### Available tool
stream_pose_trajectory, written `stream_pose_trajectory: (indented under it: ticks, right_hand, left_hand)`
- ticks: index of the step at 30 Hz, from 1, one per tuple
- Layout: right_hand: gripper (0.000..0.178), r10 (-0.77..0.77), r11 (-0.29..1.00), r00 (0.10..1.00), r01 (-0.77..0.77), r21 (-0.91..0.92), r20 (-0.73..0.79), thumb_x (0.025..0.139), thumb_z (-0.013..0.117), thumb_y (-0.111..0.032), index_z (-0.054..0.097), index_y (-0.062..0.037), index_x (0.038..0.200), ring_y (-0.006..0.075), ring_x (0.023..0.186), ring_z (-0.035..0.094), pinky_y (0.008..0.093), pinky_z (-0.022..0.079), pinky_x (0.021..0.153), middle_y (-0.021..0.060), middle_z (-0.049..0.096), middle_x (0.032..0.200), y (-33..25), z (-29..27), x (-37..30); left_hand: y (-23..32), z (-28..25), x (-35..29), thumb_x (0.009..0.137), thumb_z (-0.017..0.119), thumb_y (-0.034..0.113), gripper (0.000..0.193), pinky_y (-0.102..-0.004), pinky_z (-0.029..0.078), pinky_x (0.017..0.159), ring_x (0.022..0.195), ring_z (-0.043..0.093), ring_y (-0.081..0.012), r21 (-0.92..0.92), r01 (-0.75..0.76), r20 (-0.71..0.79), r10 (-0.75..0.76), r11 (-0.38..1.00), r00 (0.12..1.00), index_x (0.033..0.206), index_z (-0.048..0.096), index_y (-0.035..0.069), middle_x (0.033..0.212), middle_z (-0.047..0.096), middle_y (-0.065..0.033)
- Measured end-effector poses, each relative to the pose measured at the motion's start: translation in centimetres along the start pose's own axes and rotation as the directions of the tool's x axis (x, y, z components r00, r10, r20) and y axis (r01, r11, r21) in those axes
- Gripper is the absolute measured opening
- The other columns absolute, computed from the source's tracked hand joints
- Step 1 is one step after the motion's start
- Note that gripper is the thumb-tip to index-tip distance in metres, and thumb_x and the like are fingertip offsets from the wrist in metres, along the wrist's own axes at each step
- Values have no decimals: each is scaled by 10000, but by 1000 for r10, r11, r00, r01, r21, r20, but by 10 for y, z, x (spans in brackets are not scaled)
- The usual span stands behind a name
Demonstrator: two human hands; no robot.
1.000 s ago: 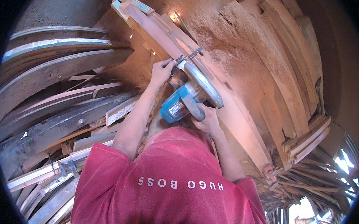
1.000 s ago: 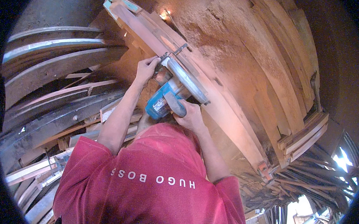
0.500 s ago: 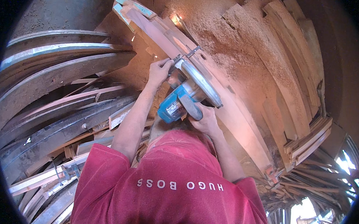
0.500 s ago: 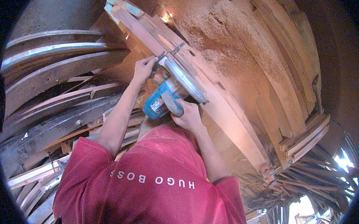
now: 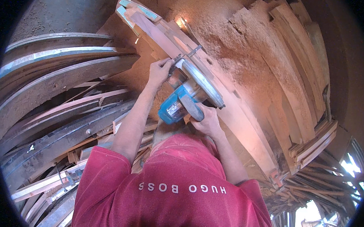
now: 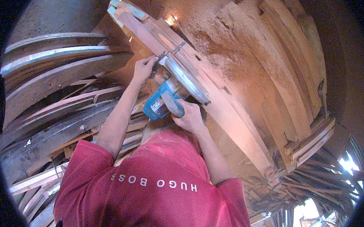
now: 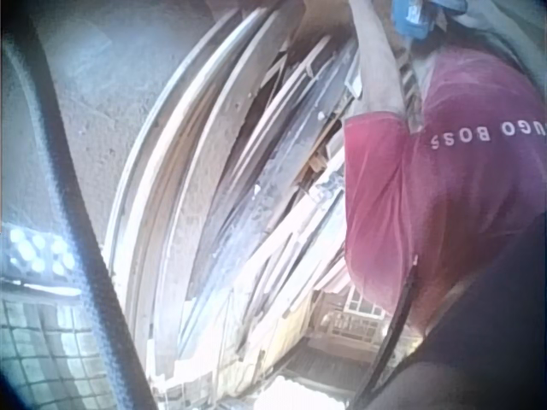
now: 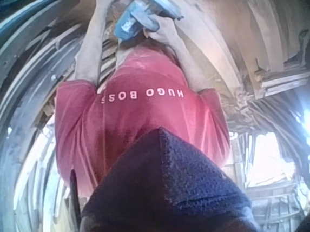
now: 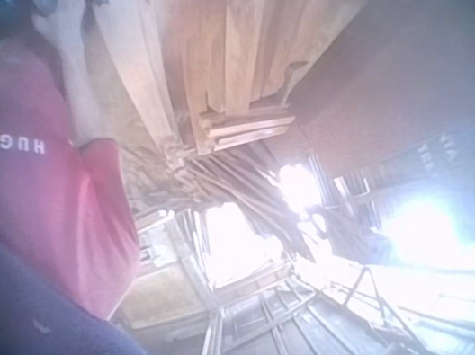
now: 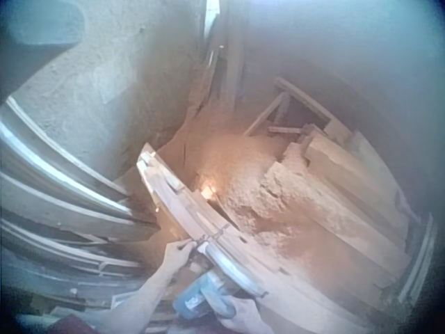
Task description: The person uses a circular saw to cut pieces of wood, handling and moving the wood by hand.
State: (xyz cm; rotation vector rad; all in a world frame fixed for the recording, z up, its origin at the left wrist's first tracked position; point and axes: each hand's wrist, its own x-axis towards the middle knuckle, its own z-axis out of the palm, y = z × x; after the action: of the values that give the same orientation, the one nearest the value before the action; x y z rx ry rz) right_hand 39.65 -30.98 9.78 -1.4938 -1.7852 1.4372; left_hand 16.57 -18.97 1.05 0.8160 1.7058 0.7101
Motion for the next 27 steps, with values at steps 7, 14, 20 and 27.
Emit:
stream_pose_trajectory:
  ticks: [7, 14, 20, 27]
  right_hand:
    - [408, -19, 1000, 1000, 19, 13, -24, 735, 770, -182, 658, -38, 1100, 384, 861, 700, 453, 559, 772, 195, 709, 943, -3, 6, 14]
    - [393, -8, 1000, 1000, 8, 1, -27, 735, 762, -174, 656, -33, 1087, 388, 850, 698, 454, 557, 762, 203, 704, 919, -9, 11, 28]
    - [376, -14, 1000, 1000, 14, 14, -26, 720, 718, -83, 666, 5, 1082, 369, 847, 713, 405, 554, 782, 213, 697, 898, -16, 14, 40]
    - [362, -12, 1000, 999, 12, -6, -33, 725, 727, -85, 671, 0, 1073, 368, 854, 715, 404, 556, 780, 210, 702, 898, -22, 20, 54]
  left_hand:
    - [4, -10, 11, 935, 680, 303, 305, -263, 471, 548, 617, 584, -82, -30, 84, 1, -84, 996, 996, 974, 778, 17, 715, 664, -5]
    - [6, -20, 24, 923, 693, 298, 307, -262, 489, 587, 660, 604, -82, -19, 26, 35, -25, 999, 999, 1012, 781, 17, 745, 688, -17]
    - [4, -27, 35, 910, 705, 289, 337, -265, 511, 683, 745, 633, -91, 24, -51, -56, 52, 998, 997, 1060, 767, -6, 811, 727, -42]
    - [2, -38, 50, 901, 710, 299, 331, -261, 496, 643, 706, 611, -82, 27, -91, -55, 93, 995, 994, 1029, 776, 0, 775, 707, -32]
